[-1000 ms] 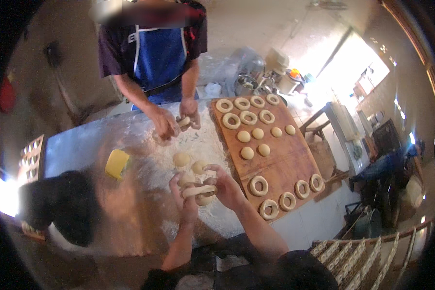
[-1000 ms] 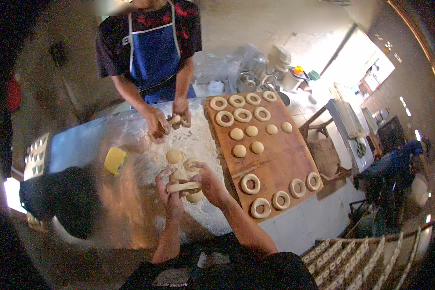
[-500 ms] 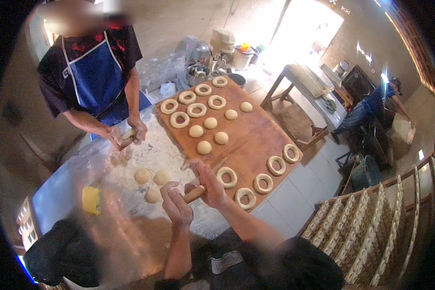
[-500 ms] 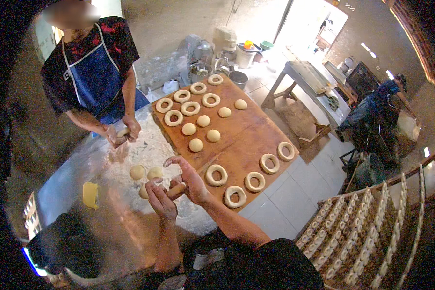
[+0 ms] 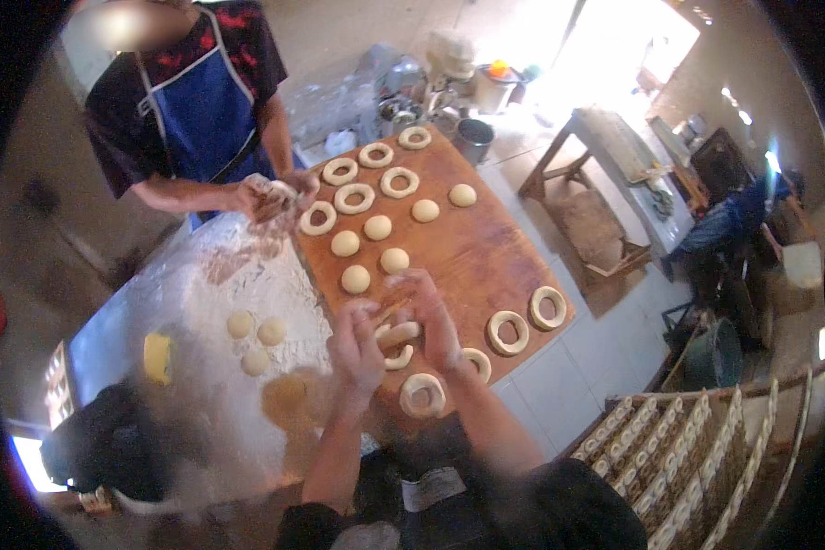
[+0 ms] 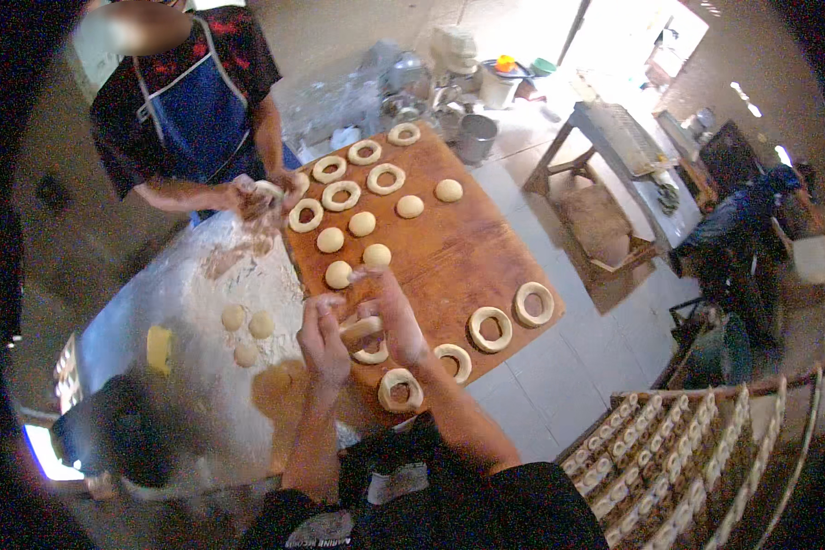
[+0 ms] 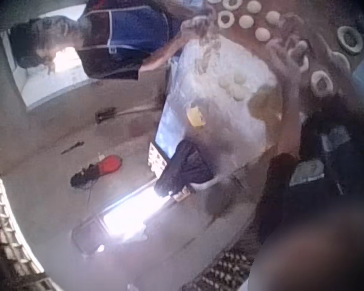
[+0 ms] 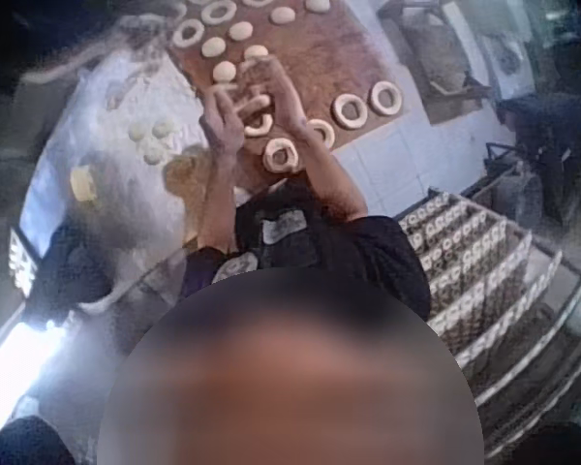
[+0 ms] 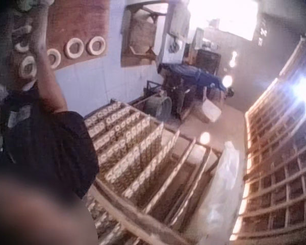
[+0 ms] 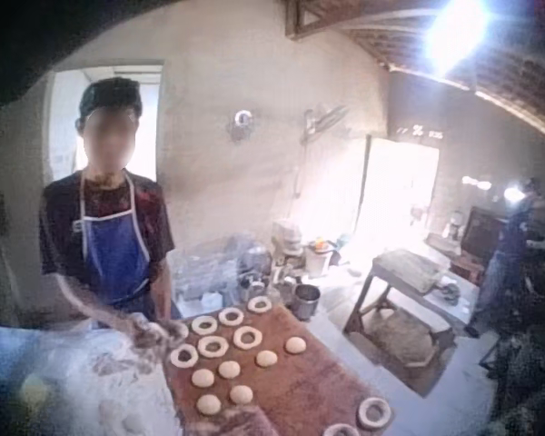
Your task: The person shapes dough balls into rings by hand and places them on wooden boards. They repeatedly pick up dough, form rings, and arrange them on trays, then carry the boards to a rack.
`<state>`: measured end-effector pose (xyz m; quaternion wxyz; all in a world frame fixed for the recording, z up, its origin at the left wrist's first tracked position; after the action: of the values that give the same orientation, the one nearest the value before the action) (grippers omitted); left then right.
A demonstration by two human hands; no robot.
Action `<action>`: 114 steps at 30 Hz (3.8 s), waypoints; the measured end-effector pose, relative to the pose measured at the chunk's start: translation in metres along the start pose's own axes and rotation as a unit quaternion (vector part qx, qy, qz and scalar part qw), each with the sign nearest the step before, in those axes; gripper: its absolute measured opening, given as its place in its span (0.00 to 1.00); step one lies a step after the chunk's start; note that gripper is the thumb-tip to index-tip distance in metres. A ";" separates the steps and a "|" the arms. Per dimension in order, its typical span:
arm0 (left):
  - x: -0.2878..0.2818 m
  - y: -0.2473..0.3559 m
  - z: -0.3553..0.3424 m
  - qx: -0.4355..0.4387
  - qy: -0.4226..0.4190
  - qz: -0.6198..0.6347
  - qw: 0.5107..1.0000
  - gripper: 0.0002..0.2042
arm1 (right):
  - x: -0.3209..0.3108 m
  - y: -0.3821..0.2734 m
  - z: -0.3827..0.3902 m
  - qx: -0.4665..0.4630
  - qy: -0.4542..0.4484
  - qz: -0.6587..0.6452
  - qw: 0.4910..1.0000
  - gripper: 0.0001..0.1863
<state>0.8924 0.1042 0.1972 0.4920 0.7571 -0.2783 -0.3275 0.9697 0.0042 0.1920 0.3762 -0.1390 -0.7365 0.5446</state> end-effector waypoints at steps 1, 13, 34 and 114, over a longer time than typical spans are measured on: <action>0.009 0.005 -0.002 0.027 -0.003 -0.015 1.000 0.13 | -0.013 0.003 -0.003 0.027 -0.015 0.046 0.998 0.25; 0.090 0.024 -0.013 -0.025 0.001 -0.105 0.994 0.11 | -0.095 -0.037 -0.008 0.094 -0.003 -0.054 0.994 0.21; 0.099 -0.047 0.003 -0.159 -0.137 -0.451 0.867 0.39 | -0.129 0.007 0.004 0.094 -0.060 0.734 0.670 0.44; 0.102 0.015 -0.011 0.004 -0.010 -0.059 0.998 0.15 | -0.088 -0.037 0.015 0.015 0.060 -0.250 0.966 0.26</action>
<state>0.9638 0.0294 0.1917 0.4655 0.7710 -0.2397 -0.3625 1.0259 -0.0739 0.1884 0.5459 0.0229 -0.7159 0.4347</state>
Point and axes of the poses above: each hand's wrist, its own z-axis away from the middle knuckle, its own x-axis out of the palm, y = z × x, the point moved 4 cm from there along -z, towards the middle knuckle, and after that the axes turned 2 degrees about -x, right-handed, at the moved point
